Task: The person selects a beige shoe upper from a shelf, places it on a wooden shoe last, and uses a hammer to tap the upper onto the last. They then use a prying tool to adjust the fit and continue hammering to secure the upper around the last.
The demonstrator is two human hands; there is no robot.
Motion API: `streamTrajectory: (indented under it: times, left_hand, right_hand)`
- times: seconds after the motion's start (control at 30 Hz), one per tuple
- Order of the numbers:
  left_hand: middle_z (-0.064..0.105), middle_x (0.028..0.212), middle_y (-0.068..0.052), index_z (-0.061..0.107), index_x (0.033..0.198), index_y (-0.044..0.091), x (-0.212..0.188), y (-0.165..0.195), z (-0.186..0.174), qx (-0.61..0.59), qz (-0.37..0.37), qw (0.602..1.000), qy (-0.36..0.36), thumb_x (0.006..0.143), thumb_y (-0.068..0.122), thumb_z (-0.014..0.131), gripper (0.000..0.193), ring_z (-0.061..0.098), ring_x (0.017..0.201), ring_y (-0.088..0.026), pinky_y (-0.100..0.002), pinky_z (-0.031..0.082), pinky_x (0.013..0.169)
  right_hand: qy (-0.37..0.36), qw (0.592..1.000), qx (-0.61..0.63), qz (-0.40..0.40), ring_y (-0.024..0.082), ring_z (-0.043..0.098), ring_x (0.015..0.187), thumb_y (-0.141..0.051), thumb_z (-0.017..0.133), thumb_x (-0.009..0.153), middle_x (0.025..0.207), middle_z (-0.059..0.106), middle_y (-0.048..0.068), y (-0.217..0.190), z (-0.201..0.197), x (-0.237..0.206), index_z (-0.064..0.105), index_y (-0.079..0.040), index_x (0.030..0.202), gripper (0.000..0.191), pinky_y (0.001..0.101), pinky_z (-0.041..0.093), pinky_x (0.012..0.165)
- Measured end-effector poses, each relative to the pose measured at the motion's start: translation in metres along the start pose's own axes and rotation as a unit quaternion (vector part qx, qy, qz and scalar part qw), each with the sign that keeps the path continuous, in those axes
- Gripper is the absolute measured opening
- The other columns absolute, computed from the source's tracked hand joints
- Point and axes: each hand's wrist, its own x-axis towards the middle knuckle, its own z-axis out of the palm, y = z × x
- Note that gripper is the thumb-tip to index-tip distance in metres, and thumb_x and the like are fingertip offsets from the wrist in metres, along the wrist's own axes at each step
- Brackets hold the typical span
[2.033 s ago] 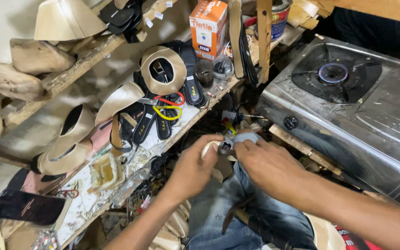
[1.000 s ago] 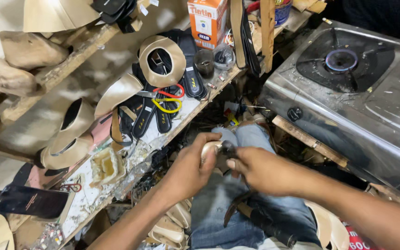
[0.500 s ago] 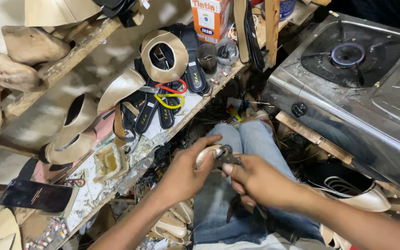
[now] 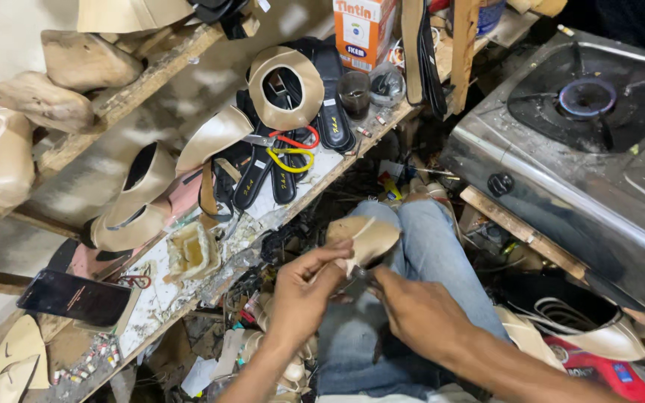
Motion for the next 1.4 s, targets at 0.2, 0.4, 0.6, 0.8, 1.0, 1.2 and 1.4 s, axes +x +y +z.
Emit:
streamTrajectory:
  times: [0.2,0.4,0.6,0.8,1.0,1.2,1.4]
  left_hand:
    - [0.069,0.138,-0.016,0.069,0.125,-0.003,0.008,-0.071,0.024,-0.018,0.14,0.986,0.086,0.099,0.005,0.063,0.028,0.059,0.136,-0.027,-0.039,0.042,0.116]
    - [0.06,0.151,-0.017,0.063,0.139,0.0,-0.007,-0.1,0.031,0.015,0.192,0.977,0.09,0.105,0.007,0.057,0.036,0.049,0.148,-0.029,-0.042,0.033,0.124]
    - [0.053,0.156,-0.016,0.059,0.139,-0.001,0.006,-0.114,0.021,-0.285,-0.086,0.946,0.127,0.1,0.016,0.058,0.043,0.046,0.147,-0.024,-0.037,0.032,0.12]
    - [0.048,0.16,-0.013,0.061,0.138,-0.004,0.001,-0.12,0.015,-0.165,-0.004,0.979,0.123,0.1,0.016,0.061,0.043,0.043,0.149,-0.023,-0.035,0.034,0.119]
    - [0.054,0.155,-0.017,0.054,0.146,-0.002,-0.003,-0.129,0.026,-0.037,0.109,0.982,0.153,0.103,0.016,0.06,0.047,0.047,0.148,-0.026,-0.036,0.035,0.12]
    - [0.048,0.161,-0.009,0.056,0.148,0.008,0.015,-0.112,0.008,-0.141,-0.057,0.982,0.108,0.103,0.02,0.056,0.047,0.05,0.143,-0.025,-0.04,0.043,0.111]
    - [0.047,0.16,-0.003,0.057,0.144,0.02,0.021,-0.091,-0.001,-0.189,-0.169,0.964,0.078,0.094,0.027,0.063,0.051,0.065,0.125,-0.025,-0.04,0.066,0.077]
  right_hand:
    - [0.104,0.987,-0.073,-0.101,0.042,0.068,0.079,-0.001,0.055,0.08,0.091,0.069,0.02,0.006,0.002,0.018,0.058,-0.002,0.11,0.03,0.0506,0.053,0.065]
    - [-0.168,0.939,0.183,0.239,0.024,0.058,0.06,-0.031,0.048,0.109,0.068,0.056,0.011,0.0,0.005,0.028,0.059,-0.004,0.109,0.029,0.04,0.051,0.06]
    - [-0.076,0.973,0.195,-0.101,0.03,0.065,0.07,-0.023,0.054,0.105,0.08,0.066,0.017,0.024,0.028,0.051,0.063,-0.004,0.115,0.023,0.0432,0.053,0.064]
    - [0.017,0.976,-0.17,-0.133,0.04,0.068,0.081,-0.011,0.062,0.075,0.089,0.069,0.018,0.033,0.039,0.052,0.059,-0.004,0.105,0.031,0.0471,0.054,0.066]
    - [-0.199,0.937,0.24,0.16,0.017,0.056,0.052,-0.033,0.053,0.105,0.066,0.058,0.004,0.021,0.036,0.064,0.061,0.0,0.092,0.036,0.0337,0.05,0.049]
    - [-0.215,0.909,0.334,0.123,0.013,0.044,0.046,-0.034,0.052,0.105,0.063,0.049,0.003,0.03,0.037,0.073,0.063,-0.004,0.099,0.032,0.0338,0.038,0.044]
    - [-0.17,0.975,-0.109,-0.096,0.037,0.072,0.083,-0.021,0.053,0.097,0.091,0.074,0.02,0.029,0.014,0.088,0.062,-0.003,0.116,0.028,0.051,0.055,0.073]
